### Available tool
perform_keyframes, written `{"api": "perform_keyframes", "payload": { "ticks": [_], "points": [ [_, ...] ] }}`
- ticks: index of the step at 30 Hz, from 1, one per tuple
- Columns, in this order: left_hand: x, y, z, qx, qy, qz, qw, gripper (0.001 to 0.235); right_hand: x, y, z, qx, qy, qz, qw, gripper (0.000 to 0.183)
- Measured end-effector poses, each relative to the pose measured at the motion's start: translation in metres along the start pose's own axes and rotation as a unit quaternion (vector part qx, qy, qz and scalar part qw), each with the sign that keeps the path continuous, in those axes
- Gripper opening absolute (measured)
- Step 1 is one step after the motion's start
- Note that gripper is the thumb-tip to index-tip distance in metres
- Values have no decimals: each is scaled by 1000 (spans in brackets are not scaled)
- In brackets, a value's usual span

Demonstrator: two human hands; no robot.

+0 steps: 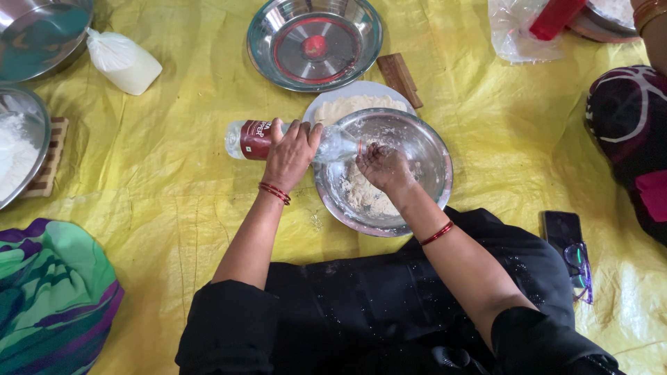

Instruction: The person kneads dough in a metal bowl, then transfers it to a white plate to continue kneading. They add liquid from a bottle and mix it into the dough, repeating the process of kneading and transferring between the bowl and plate.

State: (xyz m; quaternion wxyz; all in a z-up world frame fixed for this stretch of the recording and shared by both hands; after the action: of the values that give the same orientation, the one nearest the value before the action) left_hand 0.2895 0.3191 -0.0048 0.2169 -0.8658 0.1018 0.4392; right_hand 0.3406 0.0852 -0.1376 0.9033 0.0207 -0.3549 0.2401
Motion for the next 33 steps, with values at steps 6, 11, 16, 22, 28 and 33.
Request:
{"api": "perform_keyframes", "payload": {
  "ticks": [6, 11, 16, 22, 28, 33],
  "points": [
    [-1, 0, -3, 0, -25, -8, 1000, 44, -3, 0, -3, -9, -10, 15, 1000, 31],
    [0, -1, -6, 16, -23, -33, 999, 44, 0, 0, 0, -11, -12, 21, 1000, 29],
    [2, -3, -3, 22, -17, -54, 998, 44, -1, -1, 0, -11, -15, 12, 1000, 29],
    [5, -2, -1, 17, -9, -46, 999, 47, -3, -2, -3, -6, -6, 5, 1000, 37],
    [0, -6, 10, -147, 82, 131, 977, 62, 16, -2, 28, 25, -18, -73, 997, 49],
    [4, -14, 40, -367, 207, 261, 869, 81, 48, -28, 68, 61, -105, -76, 990, 37]
  ]
}}
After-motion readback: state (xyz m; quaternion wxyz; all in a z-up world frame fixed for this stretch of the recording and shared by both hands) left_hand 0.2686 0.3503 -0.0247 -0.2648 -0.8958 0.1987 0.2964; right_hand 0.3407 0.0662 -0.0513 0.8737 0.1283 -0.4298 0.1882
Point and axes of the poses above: each hand's wrist, its own z-axis away from the middle knuckle, its own x-axis out of the palm, y = z × x, the point moved 2 cm from there along -z, towards the middle knuckle, and after that the axes turned 7 degrees about y, right-handed, at the moved point
